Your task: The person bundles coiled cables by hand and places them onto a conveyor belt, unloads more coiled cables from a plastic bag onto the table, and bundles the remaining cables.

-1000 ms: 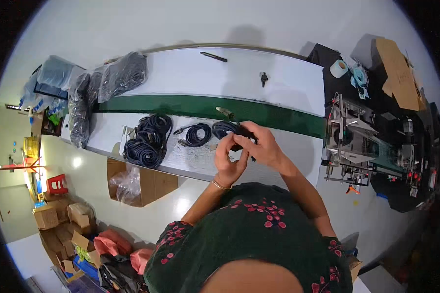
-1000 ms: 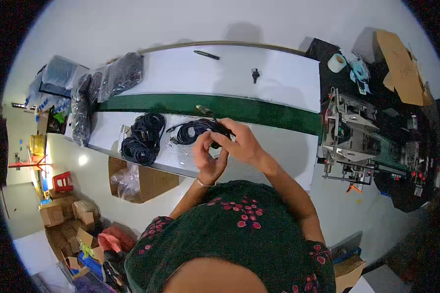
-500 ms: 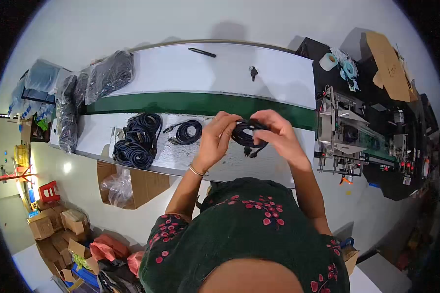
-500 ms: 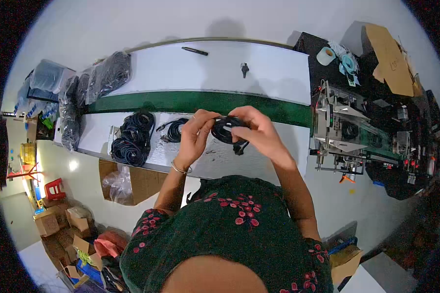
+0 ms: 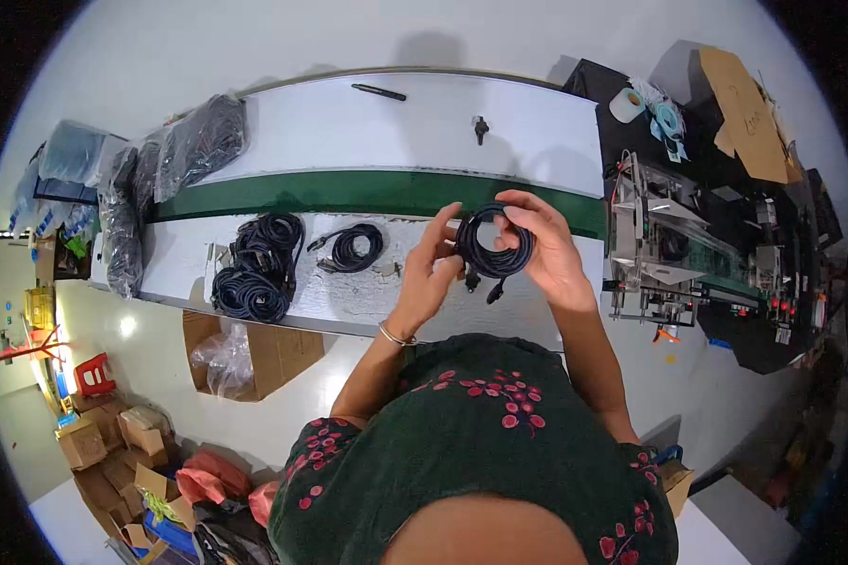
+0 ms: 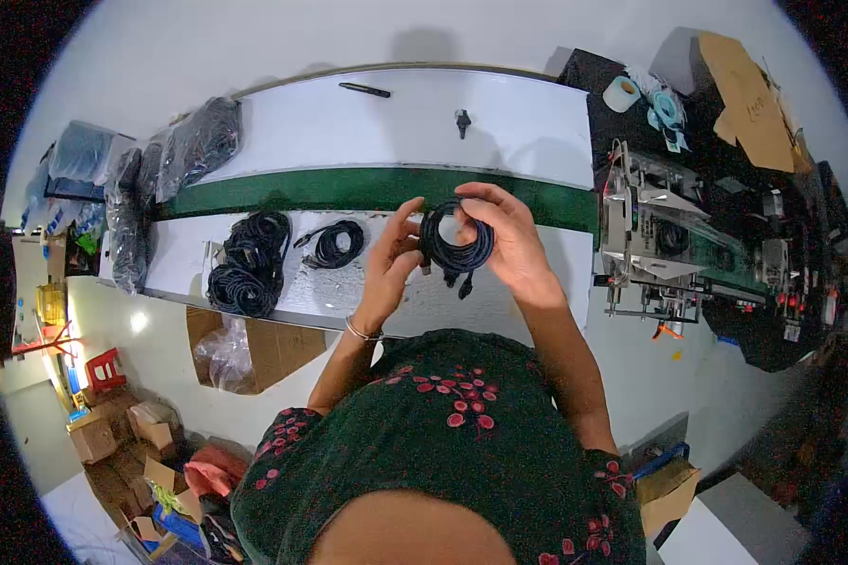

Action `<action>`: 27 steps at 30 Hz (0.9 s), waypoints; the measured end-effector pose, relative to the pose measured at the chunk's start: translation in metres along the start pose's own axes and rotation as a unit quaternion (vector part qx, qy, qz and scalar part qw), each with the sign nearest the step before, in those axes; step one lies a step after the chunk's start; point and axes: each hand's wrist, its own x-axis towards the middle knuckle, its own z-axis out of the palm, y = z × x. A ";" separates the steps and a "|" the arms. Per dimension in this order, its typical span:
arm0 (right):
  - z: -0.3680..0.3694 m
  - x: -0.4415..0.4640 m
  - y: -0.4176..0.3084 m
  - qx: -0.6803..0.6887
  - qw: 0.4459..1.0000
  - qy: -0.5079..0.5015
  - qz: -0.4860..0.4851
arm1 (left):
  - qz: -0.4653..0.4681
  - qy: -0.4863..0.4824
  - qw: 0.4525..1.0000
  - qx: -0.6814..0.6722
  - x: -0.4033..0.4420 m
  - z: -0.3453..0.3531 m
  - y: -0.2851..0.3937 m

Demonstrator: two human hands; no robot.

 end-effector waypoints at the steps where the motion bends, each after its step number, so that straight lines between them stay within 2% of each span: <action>1: 0.000 0.000 -0.001 0.001 1.000 0.003 -0.002 | -0.002 -0.003 1.000 0.000 0.002 0.002 0.002; 5: 0.006 -0.002 -0.003 -0.031 0.999 -0.041 0.018 | 0.066 -0.026 0.980 0.186 0.012 0.012 0.006; 6: 0.008 -0.002 -0.003 -0.031 0.999 -0.040 0.016 | 0.066 -0.027 0.980 0.186 0.013 0.013 0.004; 11: 0.009 -0.006 -0.003 -0.070 0.996 0.048 0.000 | 0.101 -0.005 0.962 0.256 0.017 0.012 -0.021; 15: -0.004 -0.003 0.006 -0.074 0.994 0.083 0.016 | 0.119 0.012 0.911 0.394 0.015 0.023 -0.032; 16: -0.006 -0.001 0.006 -0.073 0.994 0.083 0.017 | 0.118 0.013 0.911 0.395 0.016 0.023 -0.031; 20: -0.017 0.000 0.005 -0.027 0.996 0.077 0.032 | 0.236 -0.063 0.908 0.341 0.021 0.024 -0.023; 27: -0.030 0.008 0.015 0.035 0.995 0.056 0.079 | 0.162 -0.063 0.898 0.405 0.025 0.036 -0.028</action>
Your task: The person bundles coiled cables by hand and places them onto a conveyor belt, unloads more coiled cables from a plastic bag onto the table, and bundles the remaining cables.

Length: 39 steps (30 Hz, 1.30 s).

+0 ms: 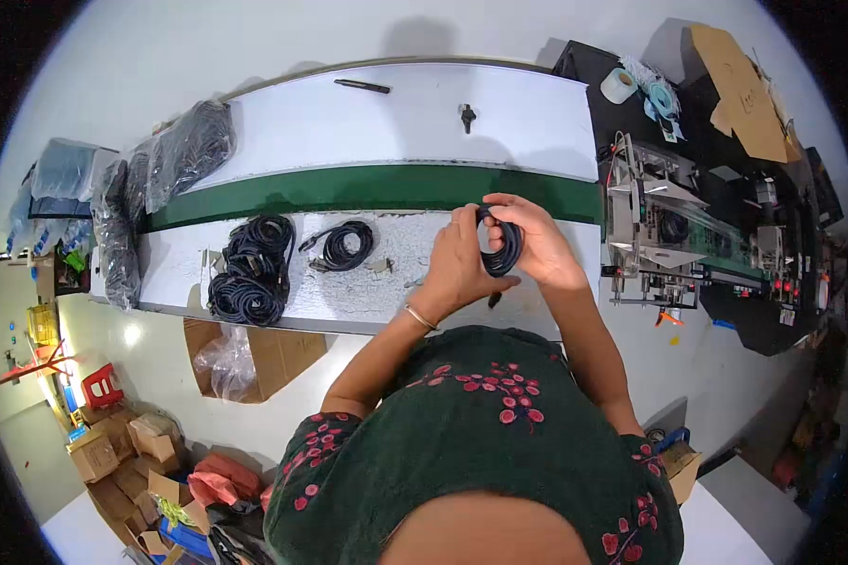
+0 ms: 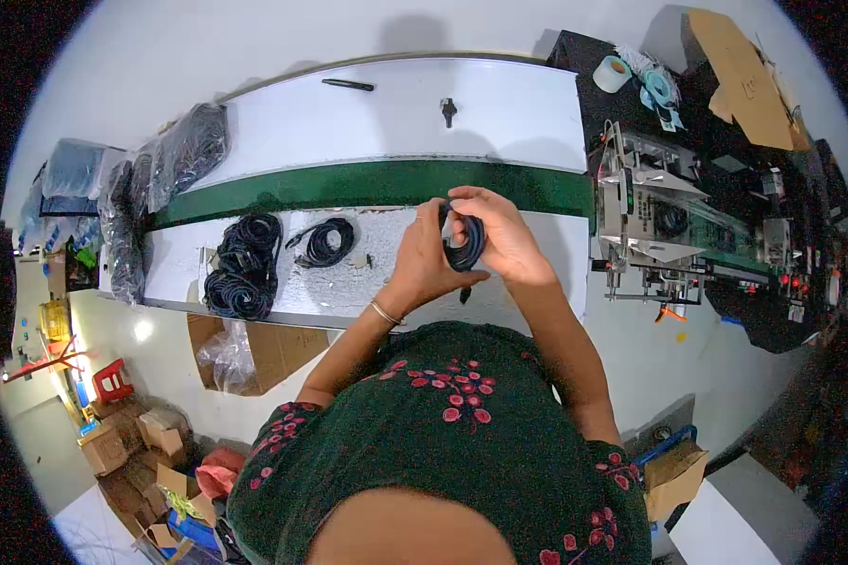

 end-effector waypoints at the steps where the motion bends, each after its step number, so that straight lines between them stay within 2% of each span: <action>1: 0.000 -0.001 -0.001 0.002 1.000 -0.001 -0.001 | -0.012 -0.001 1.000 -0.009 0.001 0.003 0.002; 4: 0.000 -0.002 -0.004 0.004 1.000 -0.003 -0.004 | -0.037 -0.003 0.999 -0.028 0.005 0.007 0.005; 9: -0.002 -0.002 -0.009 0.022 0.999 -0.020 0.026 | -0.056 -0.047 0.996 0.042 0.013 0.002 0.008; 13: -0.001 -0.006 0.004 -0.128 0.988 0.065 -0.050 | -0.027 0.006 0.995 0.098 0.004 0.018 -0.016; 19: -0.011 -0.018 0.007 -0.235 0.970 0.033 -0.057 | -0.050 0.005 0.996 0.071 -0.002 0.021 -0.016; 23: -0.020 -0.017 0.004 -0.286 0.956 0.005 -0.068 | 0.055 0.012 0.998 0.022 0.000 0.020 -0.010; 29: -0.034 -0.012 0.003 -0.276 0.960 -0.037 -0.020 | 0.087 -0.034 0.995 0.029 -0.001 0.024 -0.014; 34: -0.030 -0.014 0.010 -0.263 0.963 0.041 -0.048 | 0.067 -0.033 0.994 0.082 -0.001 0.030 -0.019; 38: -0.025 -0.020 0.008 -0.290 0.954 0.056 -0.048 | -0.057 -0.056 0.996 0.037 0.003 0.026 -0.014; 39: -0.027 -0.020 0.009 -0.289 0.954 0.057 -0.047 | -0.057 -0.058 0.996 0.038 0.003 0.027 -0.014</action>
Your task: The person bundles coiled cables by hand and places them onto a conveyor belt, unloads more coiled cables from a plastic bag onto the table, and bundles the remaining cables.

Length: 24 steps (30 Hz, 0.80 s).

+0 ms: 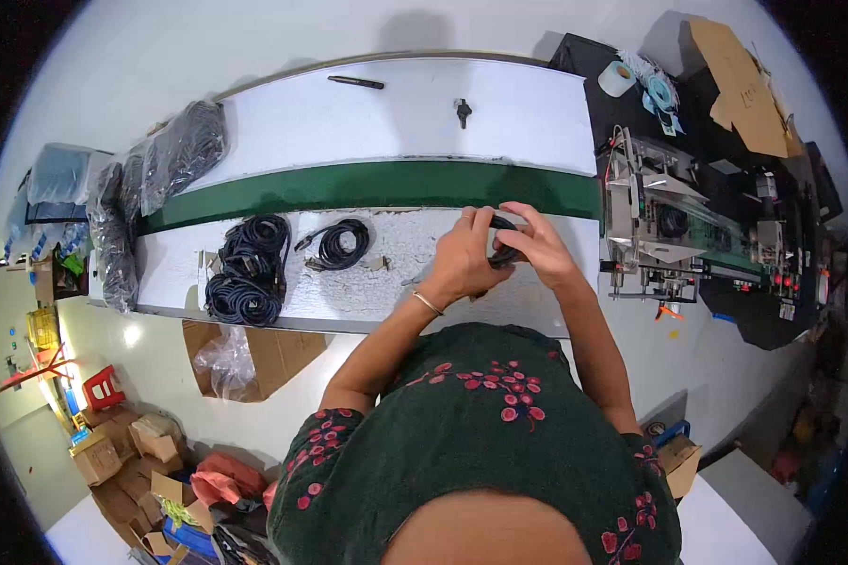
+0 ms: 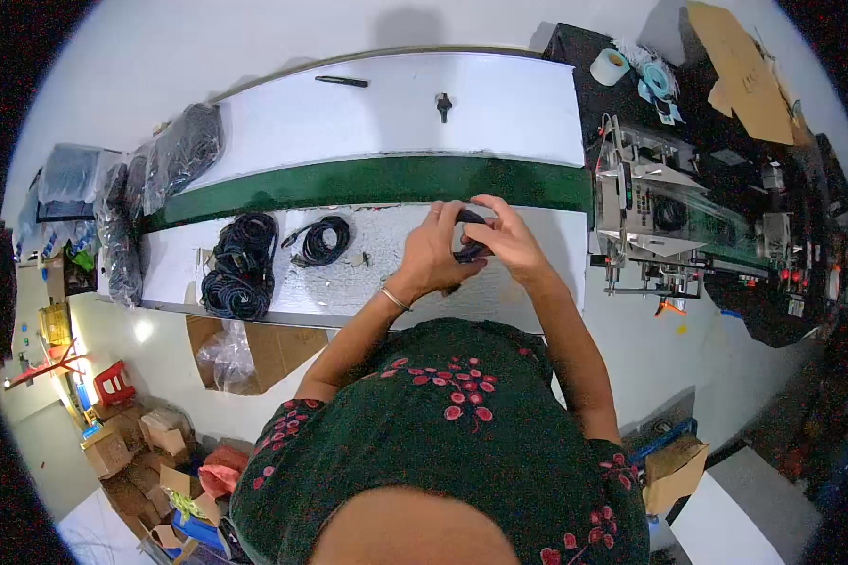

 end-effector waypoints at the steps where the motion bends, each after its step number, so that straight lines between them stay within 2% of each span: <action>1: -0.002 0.001 0.004 -0.024 1.000 0.007 0.003 | 0.003 -0.012 1.000 -0.001 0.000 0.001 0.001; 4: -0.007 0.004 0.015 -0.096 0.995 0.030 0.009 | 0.014 -0.049 0.999 -0.002 -0.001 0.004 0.003; 10: -0.012 0.005 0.018 -0.206 0.978 0.043 0.009 | 0.024 -0.034 0.999 0.008 -0.002 0.017 0.004; 14: -0.019 0.007 0.022 -0.264 0.964 0.028 -0.023 | 0.051 -0.087 0.995 0.014 0.000 0.016 0.007; 15: -0.018 0.007 0.019 -0.262 0.964 0.027 -0.023 | 0.050 -0.088 0.995 0.015 0.000 0.016 0.006; 19: -0.019 0.004 0.003 -0.157 0.984 -0.002 0.090 | 0.058 -0.109 0.992 0.040 0.002 0.019 0.003; 24: -0.038 0.013 0.012 -0.091 0.995 -0.005 0.044 | 0.105 -0.060 0.987 0.108 0.015 0.024 -0.017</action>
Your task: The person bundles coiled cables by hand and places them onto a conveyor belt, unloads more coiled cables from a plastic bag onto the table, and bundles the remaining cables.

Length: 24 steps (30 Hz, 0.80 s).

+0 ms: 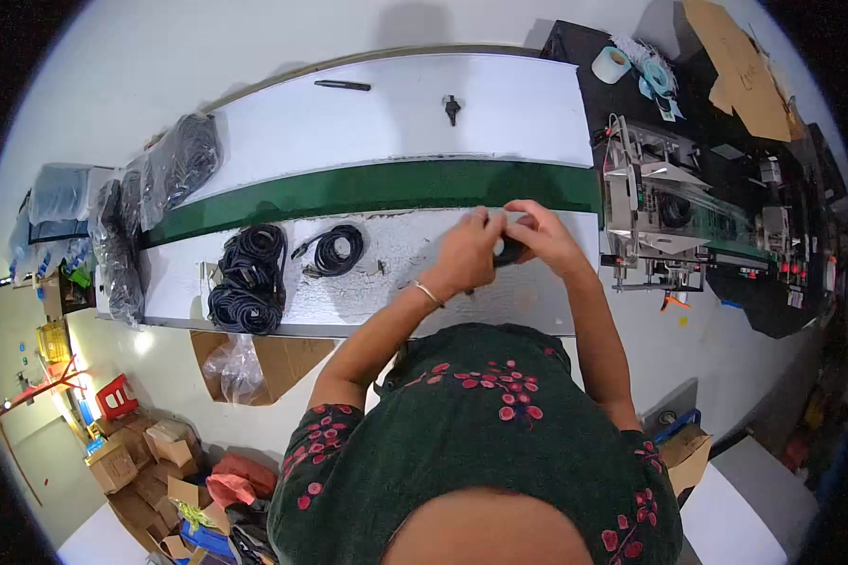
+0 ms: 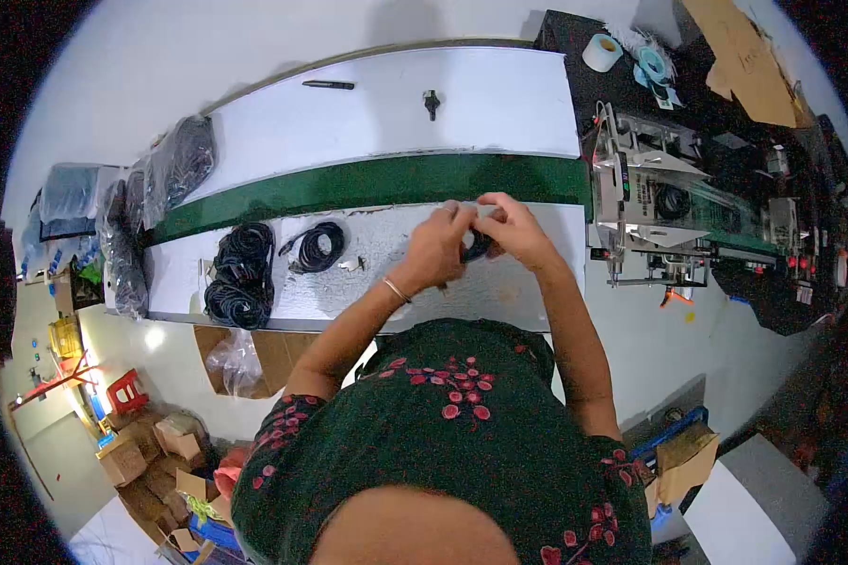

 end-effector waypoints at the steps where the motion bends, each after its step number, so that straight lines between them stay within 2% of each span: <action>1: -0.006 0.000 0.000 0.001 1.000 0.002 0.000 | -0.016 -0.005 1.000 0.015 0.005 -0.007 -0.003; 3: -0.019 -0.001 0.000 0.012 0.997 0.047 -0.061 | -0.029 -0.010 0.999 0.031 0.018 -0.017 -0.012; 5: -0.031 -0.002 -0.001 0.022 0.988 0.090 -0.121 | -0.027 0.066 0.992 0.100 0.032 -0.018 -0.027; 6: -0.035 -0.002 -0.001 0.022 0.988 0.091 -0.122 | -0.010 0.093 0.988 0.122 0.040 -0.016 -0.035; 8: -0.040 -0.007 0.004 0.050 0.990 0.111 -0.066 | 0.005 0.121 0.982 0.144 0.056 -0.012 -0.049; 10: -0.041 -0.011 0.012 0.080 0.989 0.128 -0.007 | 0.043 0.032 0.987 0.150 0.066 -0.009 -0.061; 16: -0.044 -0.013 0.040 0.130 0.981 0.139 0.034 | 0.054 0.054 0.991 0.110 0.060 0.037 -0.063; 19: -0.046 -0.016 0.052 0.132 0.980 0.144 0.037 | 0.004 0.095 0.992 0.084 0.044 0.052 -0.054; 24: -0.035 -0.009 0.068 0.123 0.980 0.150 0.034 | -0.020 0.150 0.988 -0.017 0.001 0.036 -0.047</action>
